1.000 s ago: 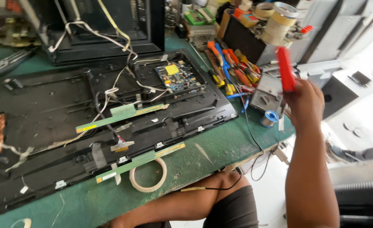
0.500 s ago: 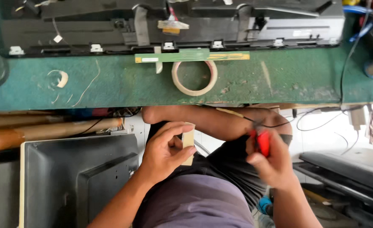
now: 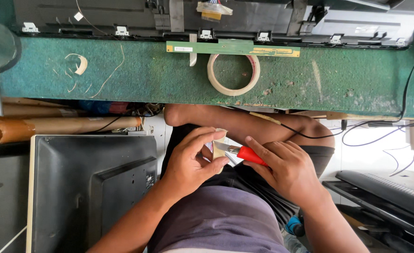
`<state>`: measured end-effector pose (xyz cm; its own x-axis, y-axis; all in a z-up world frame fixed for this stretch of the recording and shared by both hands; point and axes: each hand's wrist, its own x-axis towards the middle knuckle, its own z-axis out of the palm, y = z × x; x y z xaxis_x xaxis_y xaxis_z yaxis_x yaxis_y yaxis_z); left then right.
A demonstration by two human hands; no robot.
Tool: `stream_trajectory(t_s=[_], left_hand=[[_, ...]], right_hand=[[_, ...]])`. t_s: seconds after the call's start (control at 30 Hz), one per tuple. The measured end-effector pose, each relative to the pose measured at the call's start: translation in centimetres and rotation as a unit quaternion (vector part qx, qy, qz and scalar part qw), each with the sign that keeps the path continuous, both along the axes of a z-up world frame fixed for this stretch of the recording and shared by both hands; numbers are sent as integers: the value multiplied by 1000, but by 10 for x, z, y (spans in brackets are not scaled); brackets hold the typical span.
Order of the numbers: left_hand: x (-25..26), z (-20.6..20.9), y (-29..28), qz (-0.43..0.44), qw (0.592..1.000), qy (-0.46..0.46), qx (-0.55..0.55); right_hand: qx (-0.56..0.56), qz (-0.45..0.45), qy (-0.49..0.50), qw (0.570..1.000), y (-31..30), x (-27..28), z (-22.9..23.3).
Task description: The person repairs a circuit board by applying pieces of tape to secure a ribbon cable. They use a utility knife to cut the tape and a magnifying glass to inspect the connection points.
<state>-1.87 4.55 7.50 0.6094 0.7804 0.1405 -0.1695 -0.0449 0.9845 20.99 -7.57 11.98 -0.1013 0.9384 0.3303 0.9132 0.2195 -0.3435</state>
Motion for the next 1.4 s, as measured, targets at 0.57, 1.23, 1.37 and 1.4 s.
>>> stream_trajectory(t_s=[0.57, 1.23, 1.37, 1.4], left_hand=[[3, 11, -3, -17, 998, 27, 50], [-12, 26, -9, -71, 984, 119, 108], [-11, 28, -6, -86, 984, 130, 93], [-11, 28, -6, -81, 983, 135, 94]], right_hand=[[-24, -10, -4, 1000, 3, -7, -1], [-80, -25, -23, 996, -12, -7, 13], [-86, -34, -19, 996, -14, -8, 6], [-85, -33, -17, 996, -13, -8, 5]])
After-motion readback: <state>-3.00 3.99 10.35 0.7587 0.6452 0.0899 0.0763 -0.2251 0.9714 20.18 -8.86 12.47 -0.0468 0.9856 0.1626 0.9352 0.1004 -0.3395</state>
